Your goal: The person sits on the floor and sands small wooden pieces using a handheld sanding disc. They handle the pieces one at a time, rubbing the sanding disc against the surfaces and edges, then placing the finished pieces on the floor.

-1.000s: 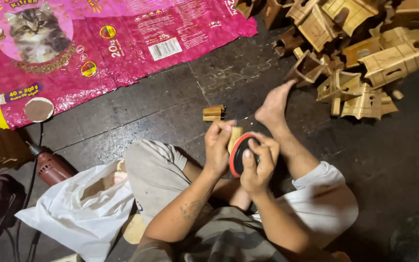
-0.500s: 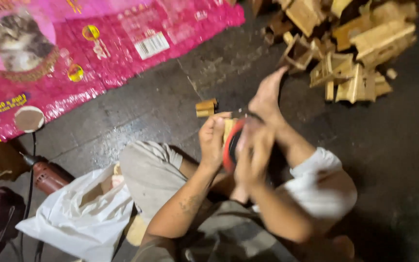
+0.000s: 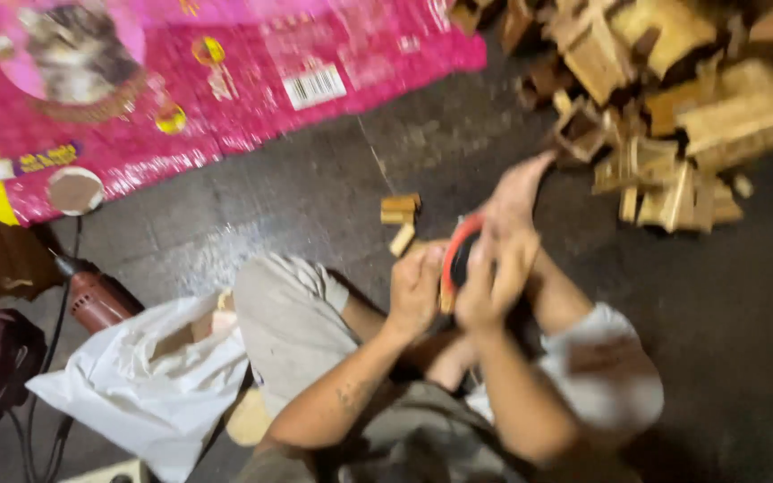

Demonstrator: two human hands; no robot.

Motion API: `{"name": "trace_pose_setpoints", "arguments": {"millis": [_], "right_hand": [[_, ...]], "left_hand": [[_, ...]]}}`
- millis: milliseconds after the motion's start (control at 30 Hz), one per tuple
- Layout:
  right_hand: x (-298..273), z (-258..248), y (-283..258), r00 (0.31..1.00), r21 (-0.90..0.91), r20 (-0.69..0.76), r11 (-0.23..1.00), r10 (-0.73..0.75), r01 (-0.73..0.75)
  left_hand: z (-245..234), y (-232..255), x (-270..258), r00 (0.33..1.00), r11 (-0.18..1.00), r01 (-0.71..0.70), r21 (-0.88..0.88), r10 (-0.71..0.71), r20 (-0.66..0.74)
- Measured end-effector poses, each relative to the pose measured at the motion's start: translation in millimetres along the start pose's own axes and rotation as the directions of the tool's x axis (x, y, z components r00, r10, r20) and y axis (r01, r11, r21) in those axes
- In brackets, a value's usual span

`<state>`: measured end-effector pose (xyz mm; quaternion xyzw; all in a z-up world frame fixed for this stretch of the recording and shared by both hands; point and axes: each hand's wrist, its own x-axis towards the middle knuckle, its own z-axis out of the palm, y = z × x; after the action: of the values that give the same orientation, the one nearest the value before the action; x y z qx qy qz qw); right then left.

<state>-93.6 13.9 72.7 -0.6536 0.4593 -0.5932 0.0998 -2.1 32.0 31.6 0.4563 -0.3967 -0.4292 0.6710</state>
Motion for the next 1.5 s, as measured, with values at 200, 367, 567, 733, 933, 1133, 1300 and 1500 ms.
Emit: {"name": "trace_pose_setpoints", "arguments": {"millis": [200,367,567,733,933,1133,1300,1500], "right_hand": [[-76,-4,-16,0.986,-0.034,0.117,0.993,0.117,-0.114],[-53,-23,12,0.985,0.086,0.074,0.983,0.156,-0.162],[-67,-20,-4,0.988,0.100,0.082,0.985,0.133,-0.141],[-66,-22,-4,0.988,0.015,0.126,0.995,0.092,-0.095],[-29,-1,8,1.000,-0.007,0.008,1.000,-0.020,0.020],[-60,1,-6,0.998,0.058,0.049,0.998,-0.024,0.021],[-10,-7,15,0.997,-0.050,-0.038,0.996,-0.071,0.069],[-108,-20,3,0.977,-0.151,0.199,0.987,0.081,-0.051]], "left_hand": [[-24,-15,35,0.998,0.997,-0.050,-0.064,0.048,-0.028],[-27,-19,21,0.930,0.758,0.342,-0.555,-0.359,0.082],[-23,-11,27,0.943,0.616,0.312,-0.723,-0.294,0.157],[-19,11,14,0.937,0.679,0.348,-0.647,-0.255,0.238],[10,38,-1,0.985,0.883,0.169,-0.438,-0.169,0.040],[-17,9,20,0.997,0.956,0.075,-0.284,-0.076,0.005],[9,-46,-16,0.977,0.856,0.214,-0.471,-0.189,0.101],[-15,4,42,0.906,0.787,0.384,-0.482,-0.422,0.032]]}}
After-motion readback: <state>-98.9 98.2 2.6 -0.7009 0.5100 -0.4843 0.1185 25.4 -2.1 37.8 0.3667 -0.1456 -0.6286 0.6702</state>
